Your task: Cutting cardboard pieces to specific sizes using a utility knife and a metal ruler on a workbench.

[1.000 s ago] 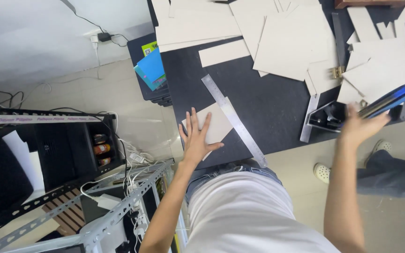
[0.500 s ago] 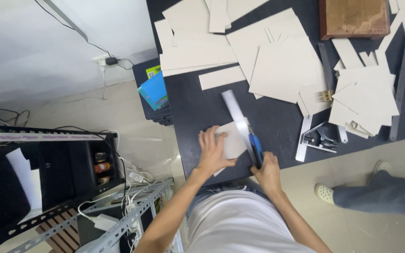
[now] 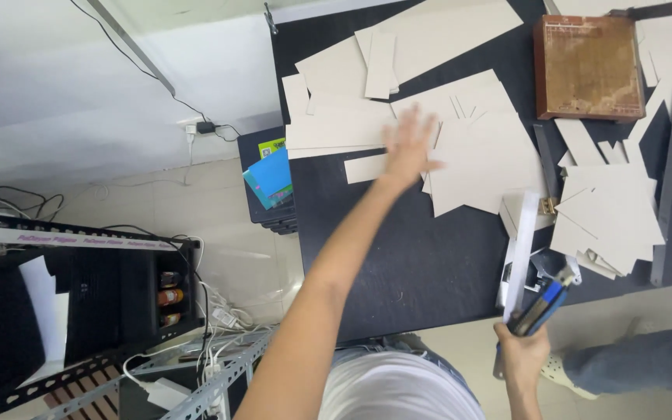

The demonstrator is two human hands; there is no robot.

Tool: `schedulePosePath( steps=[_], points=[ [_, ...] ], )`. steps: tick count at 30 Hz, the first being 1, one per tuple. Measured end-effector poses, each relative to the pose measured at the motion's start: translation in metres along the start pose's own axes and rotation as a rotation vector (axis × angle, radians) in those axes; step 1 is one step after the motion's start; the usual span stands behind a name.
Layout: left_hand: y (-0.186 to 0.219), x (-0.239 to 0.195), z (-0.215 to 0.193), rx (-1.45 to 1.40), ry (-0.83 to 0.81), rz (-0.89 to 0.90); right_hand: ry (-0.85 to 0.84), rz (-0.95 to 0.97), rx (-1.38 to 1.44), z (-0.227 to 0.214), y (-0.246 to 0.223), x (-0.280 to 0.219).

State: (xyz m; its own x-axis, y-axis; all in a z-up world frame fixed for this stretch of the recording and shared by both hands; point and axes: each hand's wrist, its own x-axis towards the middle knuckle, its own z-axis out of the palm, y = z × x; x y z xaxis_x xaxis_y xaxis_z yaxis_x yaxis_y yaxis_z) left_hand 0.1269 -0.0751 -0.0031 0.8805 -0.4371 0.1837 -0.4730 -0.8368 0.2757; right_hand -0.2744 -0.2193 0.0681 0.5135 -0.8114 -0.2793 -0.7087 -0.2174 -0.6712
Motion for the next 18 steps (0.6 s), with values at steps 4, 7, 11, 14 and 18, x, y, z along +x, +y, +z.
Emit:
schedulePosePath(
  steps=[4, 7, 11, 14, 18],
  points=[
    [-0.132, 0.007, -0.004, 0.082, -0.273, -0.277, -0.023, 0.04, 0.049, -0.011, 0.016, -0.011],
    [-0.174, -0.032, -0.05, -0.01, -0.334, -0.115, -0.028, 0.067, 0.026, -0.003, 0.032, -0.013],
    [-0.191, -0.074, -0.043, 0.097, -0.03, 0.082, -0.058, 0.084, 0.073, 0.008, 0.005, -0.024],
    [-0.192, -0.099, -0.045, 0.171, 0.075, 0.105, -0.117, 0.079, 0.128, 0.016, -0.022, -0.029],
    [-0.196, -0.146, -0.056, 0.074, 0.111, -0.013, -0.181, -0.019, 0.18, 0.023, -0.049, -0.035]
  ],
)
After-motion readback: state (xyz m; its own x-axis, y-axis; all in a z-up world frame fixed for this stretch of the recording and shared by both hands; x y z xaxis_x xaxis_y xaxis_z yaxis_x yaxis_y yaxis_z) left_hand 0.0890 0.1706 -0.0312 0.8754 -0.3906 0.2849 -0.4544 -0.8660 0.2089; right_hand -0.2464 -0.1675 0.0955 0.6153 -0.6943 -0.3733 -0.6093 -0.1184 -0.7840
